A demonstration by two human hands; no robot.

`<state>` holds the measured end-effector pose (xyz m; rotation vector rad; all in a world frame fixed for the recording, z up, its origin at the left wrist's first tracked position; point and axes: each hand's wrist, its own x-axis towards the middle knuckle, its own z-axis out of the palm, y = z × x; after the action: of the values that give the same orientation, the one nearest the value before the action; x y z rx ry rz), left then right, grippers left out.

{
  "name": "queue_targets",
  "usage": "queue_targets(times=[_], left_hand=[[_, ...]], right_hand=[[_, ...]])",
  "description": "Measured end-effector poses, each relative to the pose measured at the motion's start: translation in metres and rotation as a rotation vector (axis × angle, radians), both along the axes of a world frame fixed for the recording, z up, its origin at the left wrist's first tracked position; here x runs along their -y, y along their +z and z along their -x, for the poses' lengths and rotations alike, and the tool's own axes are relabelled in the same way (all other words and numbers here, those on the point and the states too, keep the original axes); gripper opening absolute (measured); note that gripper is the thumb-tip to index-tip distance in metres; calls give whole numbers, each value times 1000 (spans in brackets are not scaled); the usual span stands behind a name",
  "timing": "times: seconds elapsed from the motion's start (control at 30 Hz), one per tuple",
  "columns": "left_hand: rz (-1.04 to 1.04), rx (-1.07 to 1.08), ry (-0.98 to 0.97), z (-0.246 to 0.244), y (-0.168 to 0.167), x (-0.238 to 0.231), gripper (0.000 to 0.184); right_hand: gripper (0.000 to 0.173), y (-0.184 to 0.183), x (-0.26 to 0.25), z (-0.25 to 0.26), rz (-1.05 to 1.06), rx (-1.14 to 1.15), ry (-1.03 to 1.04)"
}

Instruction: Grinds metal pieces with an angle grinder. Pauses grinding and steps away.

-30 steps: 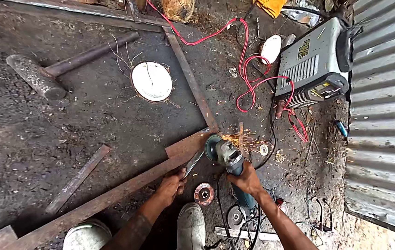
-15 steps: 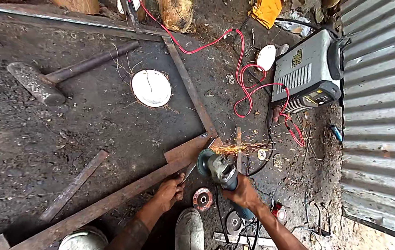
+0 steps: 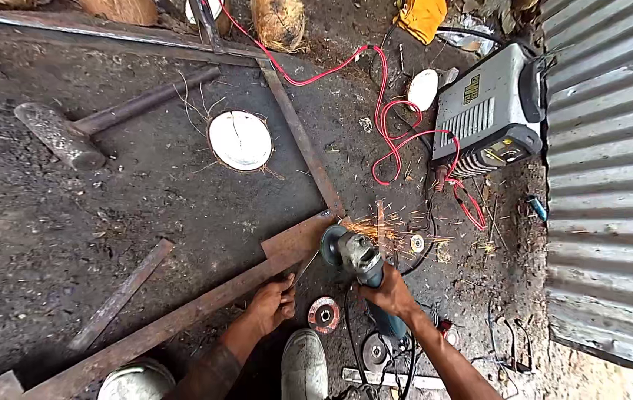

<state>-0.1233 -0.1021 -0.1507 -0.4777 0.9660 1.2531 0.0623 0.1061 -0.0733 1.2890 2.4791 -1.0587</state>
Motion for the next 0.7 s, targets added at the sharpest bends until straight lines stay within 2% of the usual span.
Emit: queue_targets(times=[0.13,0.2,0.3,0.37,0.57,0.7], left_hand=[[-113,78,-103,8,1,5,53],[-246,13,-217,13,1,10,59],[-302,-249,-464,18,9,11,38],[-237,-447,-588,19,16,7,38],[-159,-933,-613,20,4,12,37],[-87,-1225,-741,11,3,9,35]], right_hand=[[56,10,-23,-6,12,-75,-149],[55,17,-23,-14,4,-109,-197],[53,23,-15,-24,-7,-163,-230],[54,23,-11,-28,-11,-168,-227],[57,16,1,-23,2,-150,-142],[61,15,13,-12,19,-68,-50]])
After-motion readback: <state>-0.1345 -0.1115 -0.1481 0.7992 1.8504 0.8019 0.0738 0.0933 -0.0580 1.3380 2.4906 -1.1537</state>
